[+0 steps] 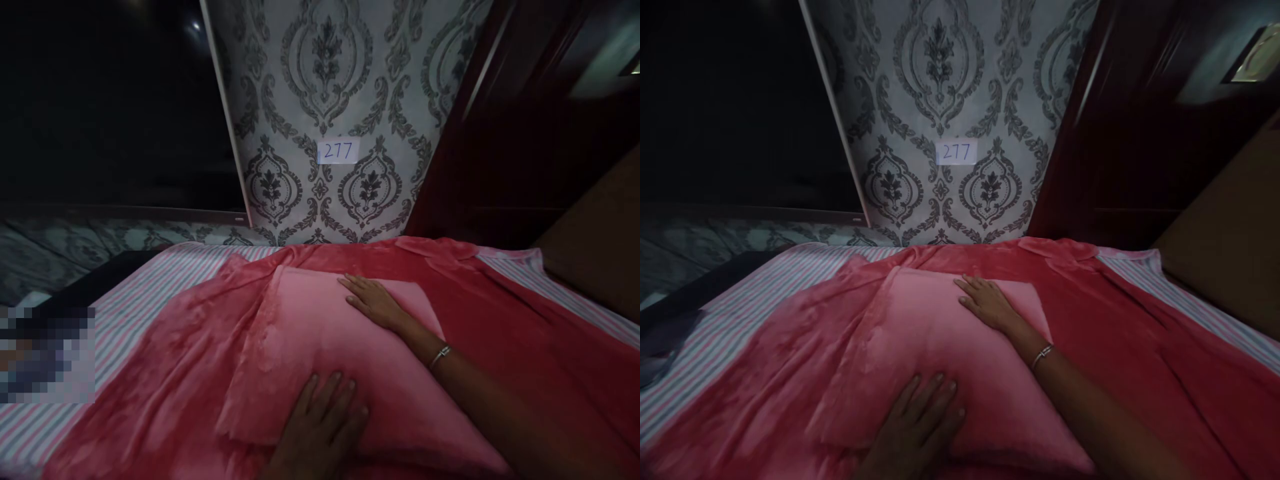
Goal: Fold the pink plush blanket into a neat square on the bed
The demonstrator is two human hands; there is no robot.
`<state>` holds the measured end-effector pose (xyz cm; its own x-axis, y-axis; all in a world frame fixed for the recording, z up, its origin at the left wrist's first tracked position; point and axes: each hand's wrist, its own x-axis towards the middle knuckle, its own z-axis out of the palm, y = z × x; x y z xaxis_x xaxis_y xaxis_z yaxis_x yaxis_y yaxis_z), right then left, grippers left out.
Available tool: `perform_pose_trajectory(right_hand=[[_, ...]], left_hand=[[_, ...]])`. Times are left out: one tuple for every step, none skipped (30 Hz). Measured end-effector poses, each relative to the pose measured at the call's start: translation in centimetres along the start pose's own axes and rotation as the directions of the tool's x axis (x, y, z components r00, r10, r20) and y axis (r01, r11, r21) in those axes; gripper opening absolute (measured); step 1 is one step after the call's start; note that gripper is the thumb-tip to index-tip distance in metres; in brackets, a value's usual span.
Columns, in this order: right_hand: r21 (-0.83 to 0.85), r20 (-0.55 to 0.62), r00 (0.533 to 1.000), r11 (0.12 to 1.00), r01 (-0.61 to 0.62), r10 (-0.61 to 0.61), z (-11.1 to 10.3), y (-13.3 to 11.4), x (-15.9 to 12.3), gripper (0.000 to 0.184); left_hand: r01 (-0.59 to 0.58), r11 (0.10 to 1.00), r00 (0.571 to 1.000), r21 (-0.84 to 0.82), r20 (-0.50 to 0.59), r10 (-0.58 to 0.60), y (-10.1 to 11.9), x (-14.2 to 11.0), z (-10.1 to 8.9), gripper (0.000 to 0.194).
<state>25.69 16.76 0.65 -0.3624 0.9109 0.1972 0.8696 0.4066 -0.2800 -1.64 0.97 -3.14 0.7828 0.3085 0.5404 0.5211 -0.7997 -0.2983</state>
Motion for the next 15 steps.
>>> perform_pose_trajectory(right_hand=[[0.0,-0.004,1.0,1.0,-0.004,0.004,0.0,0.0,0.0,0.062],[-0.002,-0.008,1.0,1.0,-0.004,0.004,0.1,-0.1,0.0,0.063],[-0.004,-0.01,1.0,1.0,-0.003,0.003,0.1,-0.1,0.0,0.063],[-0.007,-0.01,1.0,1.0,0.001,-0.001,0.2,-0.1,0.0,0.064],[-0.011,-0.009,1.0,1.0,0.005,-0.005,0.1,-0.1,0.1,0.064],[-0.019,-0.004,1.0,1.0,0.006,-0.006,0.0,-0.1,0.1,0.063],[-0.028,0.006,1.0,1.0,0.002,-0.002,-0.1,-0.1,0.2,0.063],[-0.039,0.026,1.0,0.999,-0.004,0.005,-0.4,-0.3,0.4,0.062],[-0.053,0.053,0.998,0.998,-0.024,0.027,-0.7,-0.5,0.5,0.062],[-0.07,0.077,0.995,0.996,-0.059,0.065,-1.0,-1.0,0.7,0.061],[-0.089,0.09,0.99,0.991,-0.099,0.107,-1.3,-1.7,0.9,0.061],[-0.105,0.089,0.987,0.987,-0.124,0.134,-1.6,-2.7,1.0,0.061],[-0.114,0.079,0.988,0.986,-0.122,0.131,-1.7,-4.0,1.1,0.062],[-0.114,0.069,0.993,0.99,-0.083,0.092,-1.7,-5.6,1.1,0.062],[-0.104,0.069,0.998,0.995,-0.004,0.011,-1.5,-7.3,1.1,0.062]], left_hand=[[0.002,1.0,1.0,0.0,0.02,-0.002,0.0,0.0,-0.2,0.049],[0.008,1.0,0.999,-0.003,0.033,-0.008,0.0,0.0,-0.4,0.051],[0.013,1.0,0.999,-0.01,0.041,-0.013,0.1,0.0,-0.6,0.053],[0.019,1.0,0.999,-0.021,0.048,-0.018,0.1,0.0,-0.8,0.055],[0.029,0.999,0.998,-0.037,0.051,-0.027,0.2,0.0,-1.0,0.056],[0.042,0.998,0.998,-0.054,0.058,-0.039,0.2,-0.1,-1.1,0.057],[0.056,0.996,0.997,-0.067,0.065,-0.052,0.3,-0.1,-1.2,0.058],[0.065,0.995,0.995,-0.079,0.077,-0.059,0.4,-0.1,-1.4,0.059],[0.072,0.994,0.994,-0.088,0.087,-0.064,0.4,-0.1,-1.6,0.06],[0.074,0.993,0.993,-0.096,0.095,-0.065,0.4,0.0,-1.8,0.06],[0.069,0.992,0.994,-0.109,0.096,-0.059,0.4,0.0,-2.0,0.059],[0.064,0.99,0.994,-0.125,0.094,-0.052,0.2,-0.1,-2.3,0.058],[0.063,0.988,0.995,-0.144,0.089,-0.05,0.1,-0.2,-2.6,0.056],[0.063,0.985,0.996,-0.161,0.074,-0.052,-0.2,-0.4,-2.9,0.053],[0.072,0.983,0.997,-0.17,0.05,-0.064,-0.5,-0.7,-3.1,0.049]])
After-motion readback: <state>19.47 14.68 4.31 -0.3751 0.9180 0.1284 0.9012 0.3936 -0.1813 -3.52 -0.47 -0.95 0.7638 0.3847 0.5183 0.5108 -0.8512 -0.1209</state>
